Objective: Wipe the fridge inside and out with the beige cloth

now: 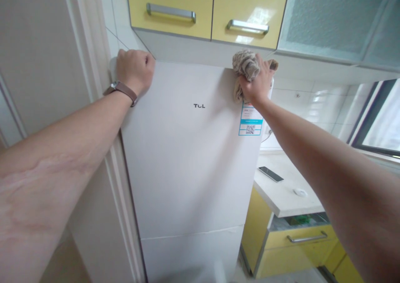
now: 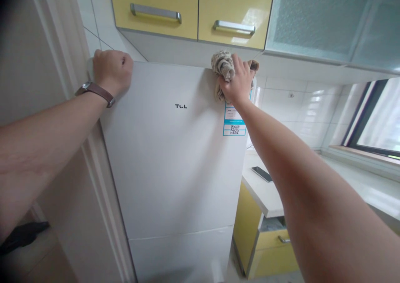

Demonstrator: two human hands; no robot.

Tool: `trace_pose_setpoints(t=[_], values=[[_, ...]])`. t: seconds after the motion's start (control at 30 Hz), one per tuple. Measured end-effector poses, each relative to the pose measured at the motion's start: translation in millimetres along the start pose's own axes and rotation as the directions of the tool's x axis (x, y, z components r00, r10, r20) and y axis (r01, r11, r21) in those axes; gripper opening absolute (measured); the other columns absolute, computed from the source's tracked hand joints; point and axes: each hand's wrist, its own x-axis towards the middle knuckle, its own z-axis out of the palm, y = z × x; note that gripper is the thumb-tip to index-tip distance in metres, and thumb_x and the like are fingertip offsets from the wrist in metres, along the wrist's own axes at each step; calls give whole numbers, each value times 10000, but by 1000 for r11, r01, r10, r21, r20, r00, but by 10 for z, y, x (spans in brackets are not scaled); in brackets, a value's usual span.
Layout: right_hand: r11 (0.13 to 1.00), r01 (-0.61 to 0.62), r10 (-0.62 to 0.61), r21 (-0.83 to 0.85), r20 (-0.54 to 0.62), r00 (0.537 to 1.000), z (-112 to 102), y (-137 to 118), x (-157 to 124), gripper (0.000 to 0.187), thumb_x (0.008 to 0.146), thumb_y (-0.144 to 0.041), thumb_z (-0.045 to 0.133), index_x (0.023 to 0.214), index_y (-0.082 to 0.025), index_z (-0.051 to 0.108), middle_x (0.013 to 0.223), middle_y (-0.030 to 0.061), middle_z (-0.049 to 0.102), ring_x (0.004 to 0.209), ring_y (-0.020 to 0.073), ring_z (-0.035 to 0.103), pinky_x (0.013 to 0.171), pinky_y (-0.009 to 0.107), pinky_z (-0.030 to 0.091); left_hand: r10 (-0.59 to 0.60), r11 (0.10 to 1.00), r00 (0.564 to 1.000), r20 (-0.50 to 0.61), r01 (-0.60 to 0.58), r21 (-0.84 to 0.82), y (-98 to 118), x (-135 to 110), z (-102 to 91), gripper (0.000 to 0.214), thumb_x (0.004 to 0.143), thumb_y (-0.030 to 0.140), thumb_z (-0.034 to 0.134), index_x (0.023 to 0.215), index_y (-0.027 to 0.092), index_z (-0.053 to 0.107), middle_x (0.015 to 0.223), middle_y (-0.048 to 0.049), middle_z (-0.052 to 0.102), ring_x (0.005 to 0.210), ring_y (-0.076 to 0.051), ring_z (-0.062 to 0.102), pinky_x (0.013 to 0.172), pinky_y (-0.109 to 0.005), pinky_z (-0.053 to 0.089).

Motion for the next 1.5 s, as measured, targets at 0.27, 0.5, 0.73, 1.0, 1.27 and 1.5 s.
trace_pose_setpoints(t=[0.27, 0.5, 0.73, 1.0, 1.27, 1.5], values=[[981, 48, -20, 189, -145, 989, 107, 189, -77, 559, 1069, -493, 475, 1491, -129, 436, 1464, 139, 540, 1306, 250, 385, 1124, 436, 333, 10, 976, 991, -132, 19, 217, 57, 36, 65, 653, 1060, 406, 226, 1152, 126, 809, 1252, -195, 767, 1176, -337, 658, 1062, -505, 381], [967, 114, -58, 228, -237, 970, 209, 400, -215, 591, 1089, -473, 445, 1553, -108, 412, 1503, 186, 476, 1386, 291, 388, 1152, 486, 348, 0, 978, 995, -100, 21, 208, 49, 48, 64, 600, 1059, 352, 251, 1176, 147, 803, 1299, -183, 755, 1224, -345, 646, 1098, -502, 371], [984, 41, 3, 172, -248, 969, 229, 318, -501, 495, 1102, -367, 384, 1534, -127, 409, 1495, 185, 465, 1389, 266, 342, 1211, 518, 286, 3, 985, 994, -110, 16, 172, 25, 64, 64, 593, 1073, 435, 252, 1183, 224, 795, 1288, -108, 771, 1163, -305, 641, 1086, -495, 367], [975, 59, 16, 214, -333, 943, 348, 325, -904, 605, 955, -508, 507, 1493, -233, 474, 1526, 111, 475, 1384, 325, 402, 1179, 607, 363, 21, 984, 995, -101, -3, 176, 15, 69, 48, 618, 1046, 416, 244, 1233, 208, 796, 1308, -130, 764, 1189, -325, 644, 1112, -521, 350], [978, 49, 17, 204, -309, 951, 440, 360, -1316, 660, 871, -560, 538, 1448, -241, 512, 1561, 119, 462, 1385, 366, 412, 1166, 632, 362, -25, 990, 993, -116, 41, 133, 106, 21, 38, 629, 1051, 398, 288, 1250, 61, 780, 1316, -211, 738, 1273, -374, 638, 1140, -567, 339], [979, 3, 56, 205, -281, 958, 559, 320, -1768, 645, 880, -520, 553, 1468, -260, 510, 1560, 117, 442, 1381, 366, 399, 1170, 625, 346, 10, 984, 994, -108, 9, 177, 100, 4, 26, 636, 1033, 360, 259, 1283, 110, 788, 1308, -177, 751, 1256, -375, 650, 1103, -545, 375]])
